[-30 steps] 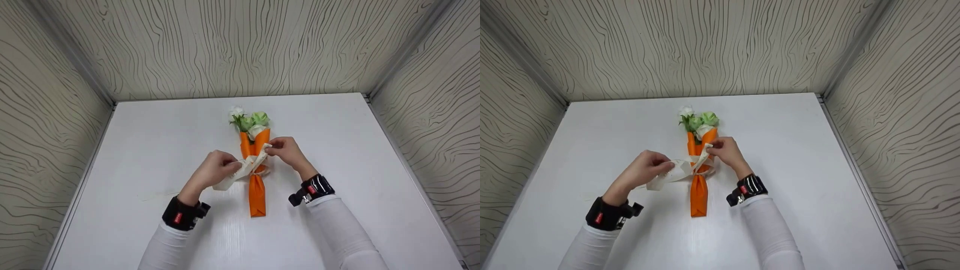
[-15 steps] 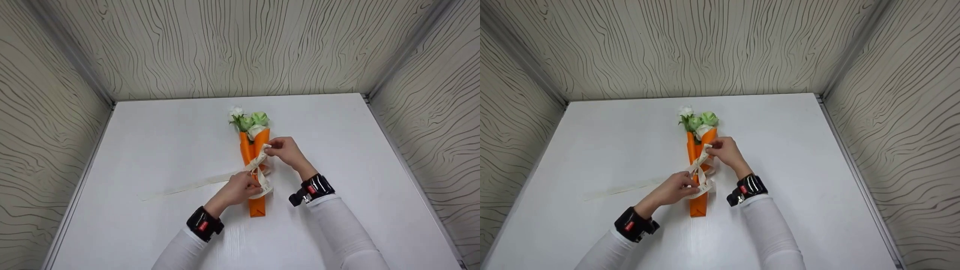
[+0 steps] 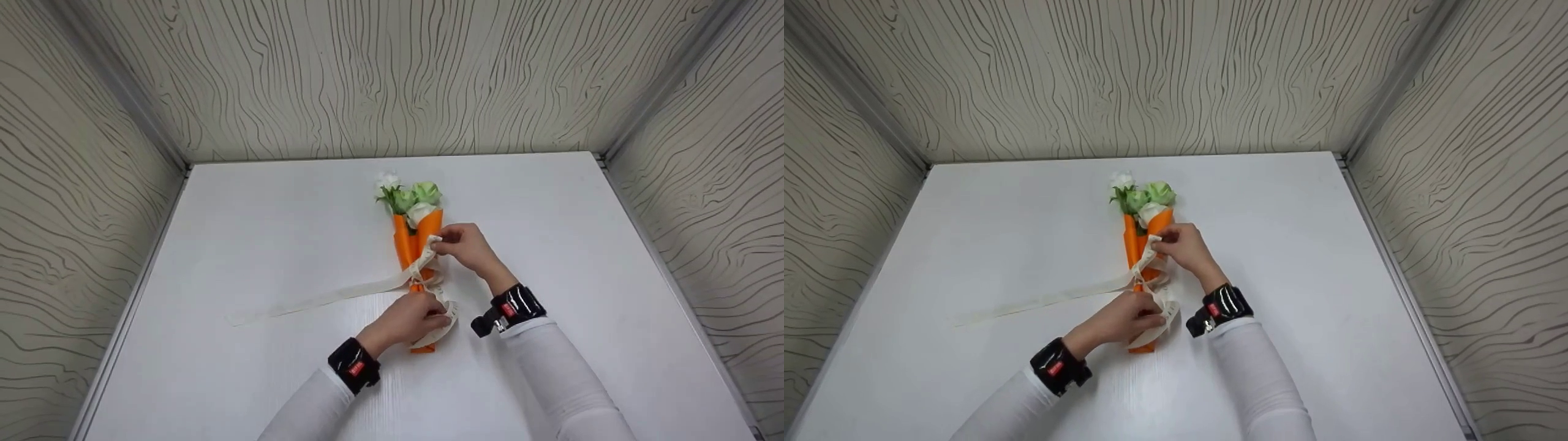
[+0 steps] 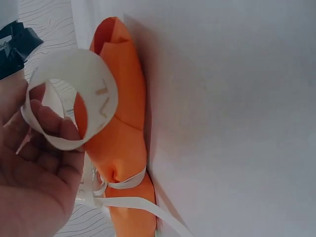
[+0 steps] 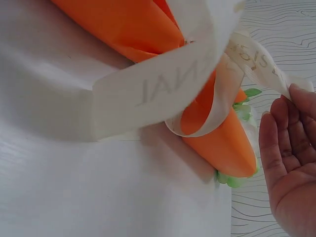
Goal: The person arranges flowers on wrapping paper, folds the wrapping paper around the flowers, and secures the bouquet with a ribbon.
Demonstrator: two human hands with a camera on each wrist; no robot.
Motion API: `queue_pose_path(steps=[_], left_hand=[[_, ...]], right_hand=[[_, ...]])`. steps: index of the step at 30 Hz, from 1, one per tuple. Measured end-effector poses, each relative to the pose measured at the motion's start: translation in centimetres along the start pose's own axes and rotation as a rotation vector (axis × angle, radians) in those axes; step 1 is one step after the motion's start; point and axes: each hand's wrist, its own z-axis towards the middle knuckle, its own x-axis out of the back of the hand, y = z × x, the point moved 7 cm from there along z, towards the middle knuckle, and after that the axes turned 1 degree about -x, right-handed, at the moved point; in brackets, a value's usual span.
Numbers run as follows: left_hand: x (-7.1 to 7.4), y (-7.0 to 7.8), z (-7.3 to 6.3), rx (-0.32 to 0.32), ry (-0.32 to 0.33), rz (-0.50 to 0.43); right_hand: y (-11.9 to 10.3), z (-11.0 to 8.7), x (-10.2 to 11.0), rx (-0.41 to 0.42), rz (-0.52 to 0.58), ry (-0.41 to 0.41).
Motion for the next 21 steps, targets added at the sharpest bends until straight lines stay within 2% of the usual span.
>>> queue_pose_path(steps=[3,6,8,11,13,15,18,21], left_hand=[[0.4,0.4,-0.1,-0.032,-0.013,0.055],[1.5,0.2,-0.1,-0.025,0.049,0.077],[2.8,-0.4,-0.1,0.039,0.139,0.048],[4.9,-1.7,-0.2,0.155,0.317,-0.017],[6.1,-2.6,-0.2,0.21,0.416,-0.045],[7.1,-3.3,-0.1,0.234,0.482,-0.061],[7.9,-3.9,0.4,0.228,0.509,-0.09],[8.2,-4.3,1.1,0.209,0.491,-0.126]], right_hand=[[1.4,0.8,0.1,0.014,0.008,0.01],[2.3,1.2,0.1,0.015,0.013,0.013],[2.1,1.2,0.1,0.025,0.01,0.004],[1.9,1.2,0.0,0.039,0.022,-0.007],[1.7,1.2,-0.1,0.056,0.022,-0.012],[1.4,1.2,-0.3,0.067,0.023,-0.017],[0.9,1.1,-0.6,0.083,-0.002,-0.022],[0.4,1.1,-0.9,0.092,-0.026,-0.025]])
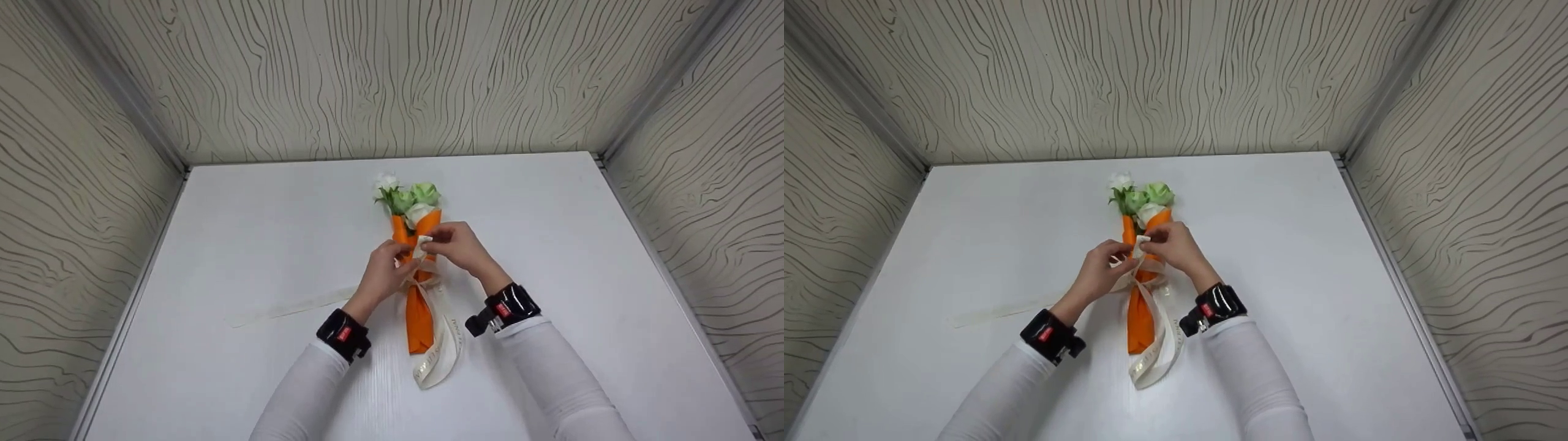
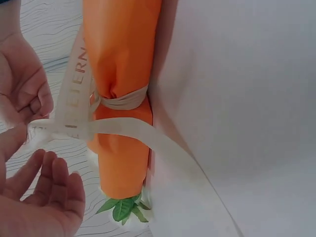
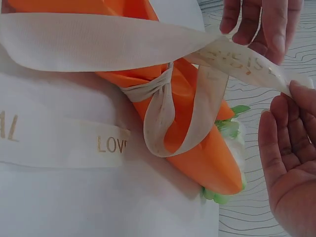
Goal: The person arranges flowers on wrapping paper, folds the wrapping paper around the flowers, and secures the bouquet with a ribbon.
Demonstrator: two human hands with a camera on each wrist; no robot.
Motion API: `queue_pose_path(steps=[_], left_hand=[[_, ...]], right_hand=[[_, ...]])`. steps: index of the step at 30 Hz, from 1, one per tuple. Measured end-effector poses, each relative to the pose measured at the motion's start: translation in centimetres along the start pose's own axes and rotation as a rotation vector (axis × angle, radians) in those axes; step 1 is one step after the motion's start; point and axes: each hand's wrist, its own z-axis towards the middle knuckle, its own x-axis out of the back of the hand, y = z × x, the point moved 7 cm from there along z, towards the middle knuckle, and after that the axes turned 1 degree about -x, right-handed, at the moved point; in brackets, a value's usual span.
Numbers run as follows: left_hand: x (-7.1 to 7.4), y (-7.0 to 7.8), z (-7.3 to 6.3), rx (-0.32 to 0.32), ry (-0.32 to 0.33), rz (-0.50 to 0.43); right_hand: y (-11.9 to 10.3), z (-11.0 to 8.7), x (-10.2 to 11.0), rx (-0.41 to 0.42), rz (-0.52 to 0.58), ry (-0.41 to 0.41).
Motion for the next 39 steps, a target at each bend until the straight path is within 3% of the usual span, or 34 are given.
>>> queue_pose_path(steps=[7,11,15,18,21,24,26,29,33,36,39], left_hand=[[-0.5,-0.7,0.9,0.065,-0.061,-0.09],[-0.8,-0.6,1.0,0.032,-0.103,-0.106],[-0.5,-0.7,1.0,0.025,-0.073,-0.097],[0.0,-1.0,0.9,0.04,-0.022,-0.114],[0.4,-1.5,0.7,0.058,0.014,-0.127],[0.6,-2.0,0.5,0.076,0.029,-0.142],[0.7,-2.1,0.4,0.081,0.033,-0.152],[0.8,-2.4,0.3,0.09,0.036,-0.168],[1.1,-2.7,0.4,0.112,0.047,-0.188],[1.3,-3.1,0.4,0.13,0.052,-0.201],[1.4,-3.5,0.3,0.132,0.058,-0.206]], right_hand=[[-0.6,-0.2,-0.4,0.03,0.008,-0.037],[-0.6,-0.3,-0.5,0.043,0.007,-0.054],[-0.2,-0.5,-0.2,0.031,-0.034,-0.074],[1.0,-1.1,0.5,-0.036,-0.146,-0.096],[2.9,-2.2,1.0,-0.143,-0.35,-0.147],[4.9,-3.7,0.6,-0.233,-0.546,-0.221],[5.9,-4.7,0.0,-0.27,-0.619,-0.247],[6.7,-5.8,-0.7,-0.274,-0.671,-0.24],[7.1,-6.4,-0.7,-0.221,-0.661,-0.218],[7.6,-6.4,0.8,-0.195,-0.637,-0.21],[8.5,-6.1,3.3,-0.219,-0.644,-0.174]])
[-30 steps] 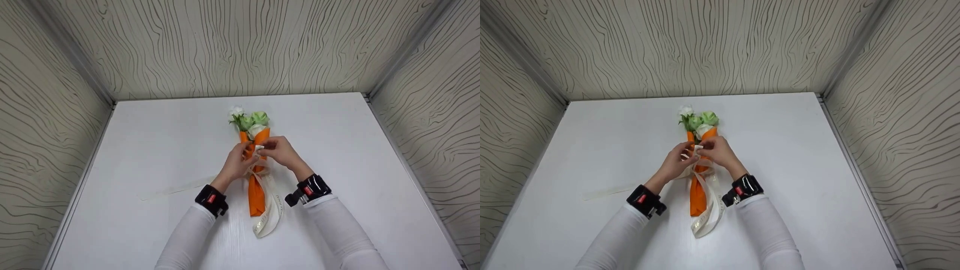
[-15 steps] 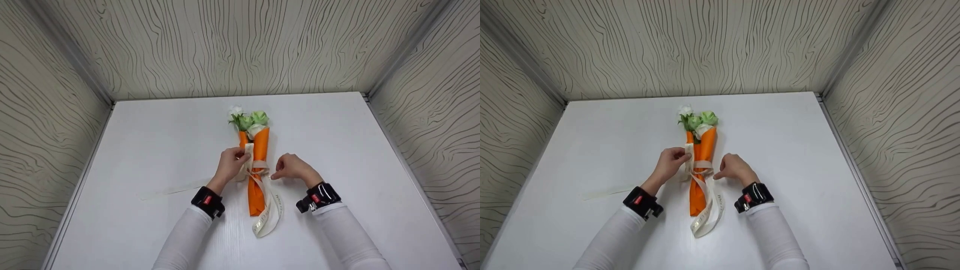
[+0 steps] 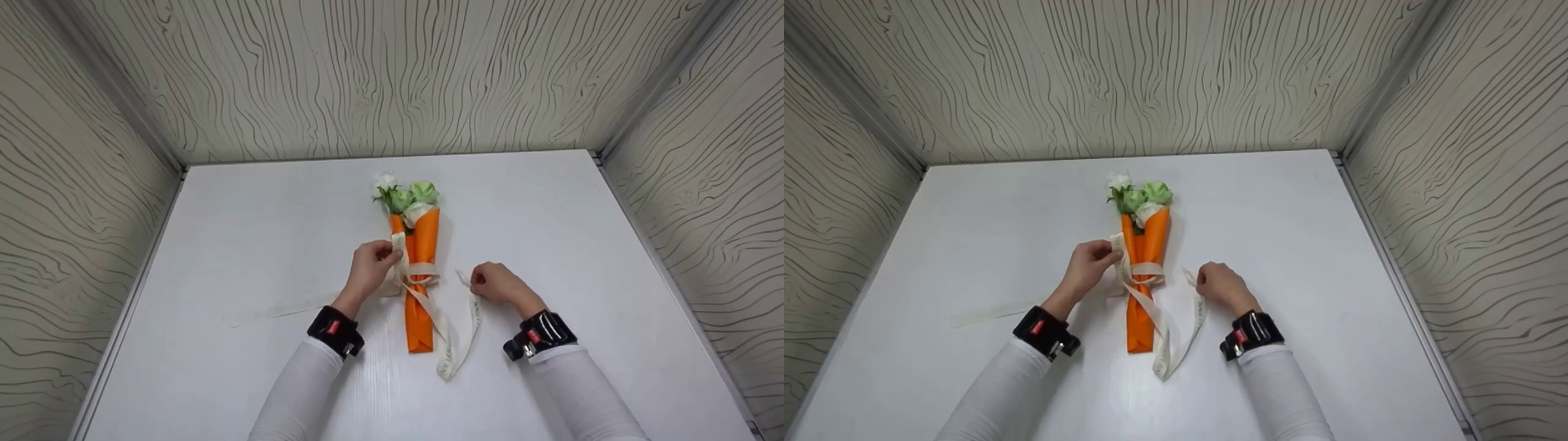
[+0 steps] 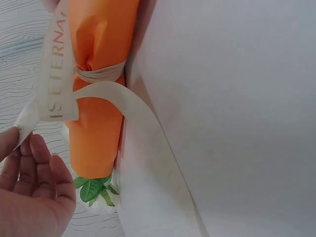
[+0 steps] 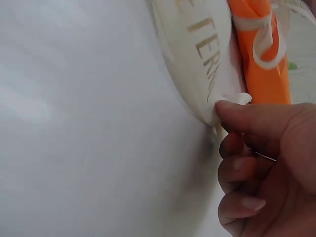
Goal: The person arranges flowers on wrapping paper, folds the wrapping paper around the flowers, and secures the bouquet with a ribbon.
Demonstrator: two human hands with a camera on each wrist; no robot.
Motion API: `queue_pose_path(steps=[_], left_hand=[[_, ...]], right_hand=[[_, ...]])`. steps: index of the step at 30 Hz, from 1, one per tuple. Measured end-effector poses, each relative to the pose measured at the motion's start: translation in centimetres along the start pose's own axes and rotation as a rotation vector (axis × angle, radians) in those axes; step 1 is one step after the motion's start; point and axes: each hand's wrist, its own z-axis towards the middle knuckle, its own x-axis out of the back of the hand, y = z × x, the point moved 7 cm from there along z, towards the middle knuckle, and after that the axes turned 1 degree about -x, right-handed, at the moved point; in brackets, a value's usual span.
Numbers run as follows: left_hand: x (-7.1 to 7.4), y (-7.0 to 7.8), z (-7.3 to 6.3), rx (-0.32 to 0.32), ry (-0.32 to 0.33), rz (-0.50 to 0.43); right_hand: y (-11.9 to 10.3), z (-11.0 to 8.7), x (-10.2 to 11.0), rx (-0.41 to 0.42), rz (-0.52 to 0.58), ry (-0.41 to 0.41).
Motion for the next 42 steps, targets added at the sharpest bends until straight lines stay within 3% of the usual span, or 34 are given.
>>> queue_pose_path(steps=[3,7,11,14,18,20,25,30,37,40,42], left_hand=[[0.2,-0.1,-0.1,-0.007,0.008,-0.002],[0.4,-0.2,-0.2,-0.012,0.021,-0.005],[0.4,-0.3,-0.2,-0.007,0.023,-0.007],[0.4,-0.5,-0.3,-0.001,0.025,-0.015],[0.5,-0.7,-0.3,0.011,0.034,-0.034],[0.5,-0.8,-0.2,0.019,0.038,-0.041],[0.6,-0.7,-0.3,0.023,0.045,-0.043],[0.5,-0.8,-0.4,0.031,0.042,-0.041],[0.7,-1.0,-0.4,0.039,0.06,-0.037],[0.7,-1.0,-0.4,0.037,0.057,-0.042],[0.7,-1.0,-0.5,0.039,0.052,-0.048]], right_hand=[[2.4,0.1,2.0,-0.062,-0.006,0.042],[5.1,-0.1,4.8,-0.187,-0.014,0.165],[5.2,-0.4,6.0,-0.251,-0.026,0.302],[2.4,-0.2,4.8,-0.122,0.01,0.296],[-2.9,-0.4,1.2,0.133,0.113,0.145],[-5.1,-0.8,-0.3,0.235,0.145,0.111],[-8.7,-1.7,-2.3,0.378,0.106,0.18],[-9.8,-1.8,-3.3,0.406,-0.026,0.258],[-10.5,-2.0,-3.4,0.447,-0.207,0.437],[-10.0,-1.8,-3.1,0.375,-0.168,0.448],[-9.3,-1.7,-2.9,0.291,-0.056,0.407]])
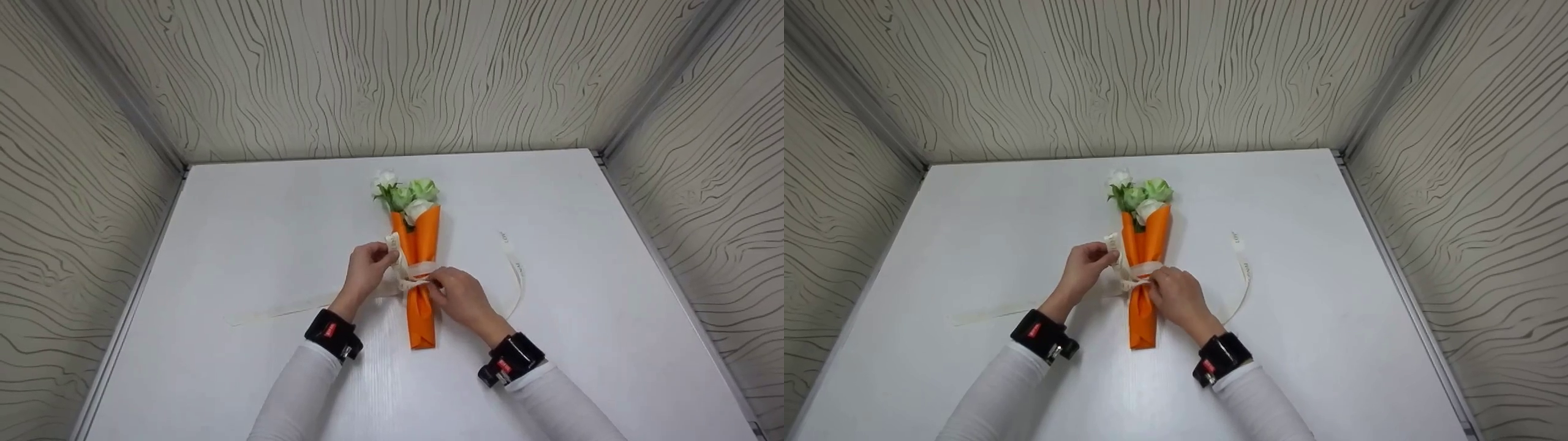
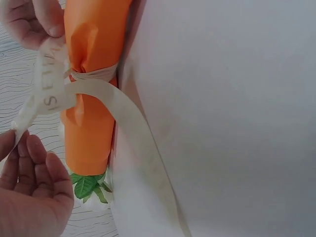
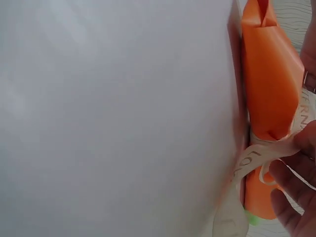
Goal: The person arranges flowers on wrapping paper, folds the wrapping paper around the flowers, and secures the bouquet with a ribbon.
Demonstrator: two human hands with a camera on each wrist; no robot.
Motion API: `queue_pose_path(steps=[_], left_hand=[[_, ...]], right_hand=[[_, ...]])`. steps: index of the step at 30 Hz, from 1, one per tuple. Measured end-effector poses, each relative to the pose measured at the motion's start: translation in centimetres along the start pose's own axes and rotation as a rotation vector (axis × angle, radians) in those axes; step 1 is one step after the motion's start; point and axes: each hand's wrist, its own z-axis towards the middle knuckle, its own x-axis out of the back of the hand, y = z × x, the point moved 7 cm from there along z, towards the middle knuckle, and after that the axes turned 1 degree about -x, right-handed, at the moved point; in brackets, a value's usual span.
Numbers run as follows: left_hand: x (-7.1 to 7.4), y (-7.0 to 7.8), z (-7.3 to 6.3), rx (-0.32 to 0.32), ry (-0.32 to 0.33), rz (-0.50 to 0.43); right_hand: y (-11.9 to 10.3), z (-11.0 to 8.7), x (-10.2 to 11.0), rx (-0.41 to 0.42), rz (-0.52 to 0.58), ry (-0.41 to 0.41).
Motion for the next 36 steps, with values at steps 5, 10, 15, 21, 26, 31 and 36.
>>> queue_pose_path(steps=[5,10,15,21,26,31,36], left_hand=[[-0.1,0.0,-0.2,0.005,-0.011,-0.029],[-0.1,0.0,-0.4,0.005,-0.022,-0.051],[-0.2,-0.1,-0.6,0.0,-0.027,-0.064],[-0.2,-0.1,-0.8,-0.008,-0.033,-0.072],[-0.3,0.2,-1.0,-0.035,-0.047,-0.055],[-0.3,0.5,-1.5,-0.045,-0.07,-0.043],[-0.7,0.8,-2.3,-0.078,-0.105,-0.018]], right_hand=[[1.3,0.5,0.3,-0.158,0.286,-0.121],[1.6,1.5,0.2,-0.132,0.396,-0.287],[1.6,2.4,0.1,-0.136,0.349,-0.341],[1.0,3.5,0.1,-0.081,0.211,-0.222],[0.7,3.9,-0.2,-0.05,0.112,-0.222],[0.6,4.0,-0.4,-0.003,0.098,-0.218],[0.5,4.0,-0.3,0.03,0.111,-0.188]])
